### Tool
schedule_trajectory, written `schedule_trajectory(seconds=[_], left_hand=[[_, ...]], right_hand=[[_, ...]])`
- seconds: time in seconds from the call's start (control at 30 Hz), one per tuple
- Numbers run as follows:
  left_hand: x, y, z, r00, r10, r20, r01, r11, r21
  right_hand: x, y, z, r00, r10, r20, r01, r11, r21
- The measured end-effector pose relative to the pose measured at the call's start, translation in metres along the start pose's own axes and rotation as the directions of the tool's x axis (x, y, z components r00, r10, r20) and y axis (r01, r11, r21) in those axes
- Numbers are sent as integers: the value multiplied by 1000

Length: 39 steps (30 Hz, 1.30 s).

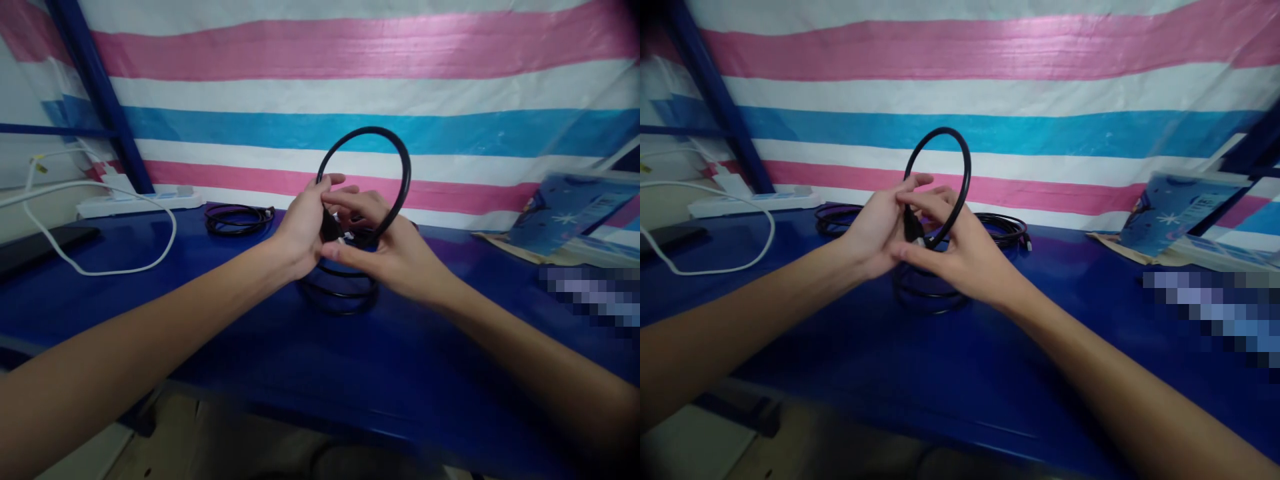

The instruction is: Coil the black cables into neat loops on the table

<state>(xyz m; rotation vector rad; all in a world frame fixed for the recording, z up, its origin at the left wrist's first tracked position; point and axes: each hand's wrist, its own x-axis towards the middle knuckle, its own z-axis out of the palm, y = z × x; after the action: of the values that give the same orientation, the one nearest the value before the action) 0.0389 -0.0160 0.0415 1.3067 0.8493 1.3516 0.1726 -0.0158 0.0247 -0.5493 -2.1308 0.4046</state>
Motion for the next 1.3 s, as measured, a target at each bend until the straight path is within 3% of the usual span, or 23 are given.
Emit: schedule_trajectory(seconds=[0.13, 0.3, 0.37, 0.43, 0.5, 0.6, 0.67, 0.8, 0.9, 1.0, 1.07, 1.2, 1.3], left_hand=[[0, -2, -2, 997, 4, 80, -6, 999, 34], [0, -3, -4, 992, 59, 112, -74, 987, 140], [5, -5, -8, 985, 121, 126, -151, 953, 263], [14, -8, -15, 952, 267, 148, -305, 844, 442], [24, -9, -25, 847, 481, 226, -511, 620, 595], [32, -5, -42, 619, 652, 437, -726, 265, 634], [31, 0, -51, 536, 646, 544, -796, 170, 582], [22, 6, -55, 454, 641, 619, -858, 127, 497], [16, 6, -51, 445, 638, 629, -829, 28, 558], [15, 5, -48, 462, 620, 634, -769, -76, 635], [15, 5, -46, 472, 607, 639, -751, -103, 652], [12, 8, -42, 505, 627, 593, -705, -96, 703], [8, 12, -39, 595, 583, 554, -714, 66, 697]], right_hand=[[3, -9, -6, 1000, 27, 7, -27, 999, 38], [3, -9, -10, 984, 175, 42, -180, 952, 249], [3, -9, -10, 972, 233, 14, -221, 900, 374], [3, -11, -10, 958, 285, -37, -229, 835, 500], [4, -15, -11, 942, 323, -95, -207, 776, 596], [6, -23, -15, 913, 386, -129, -201, 703, 682], [7, -26, -18, 892, 434, -126, -227, 672, 705], [9, -29, -24, 853, 498, -155, -255, 657, 710], [11, -31, -30, 801, 559, -214, -265, 652, 710], [13, -33, -34, 742, 615, -266, -289, 652, 701], [13, -32, -34, 742, 609, -281, -299, 676, 674], [9, -26, -24, 876, 411, -252, -249, 833, 494], [6, -26, -15, 967, 159, -198, -128, 978, 162]])
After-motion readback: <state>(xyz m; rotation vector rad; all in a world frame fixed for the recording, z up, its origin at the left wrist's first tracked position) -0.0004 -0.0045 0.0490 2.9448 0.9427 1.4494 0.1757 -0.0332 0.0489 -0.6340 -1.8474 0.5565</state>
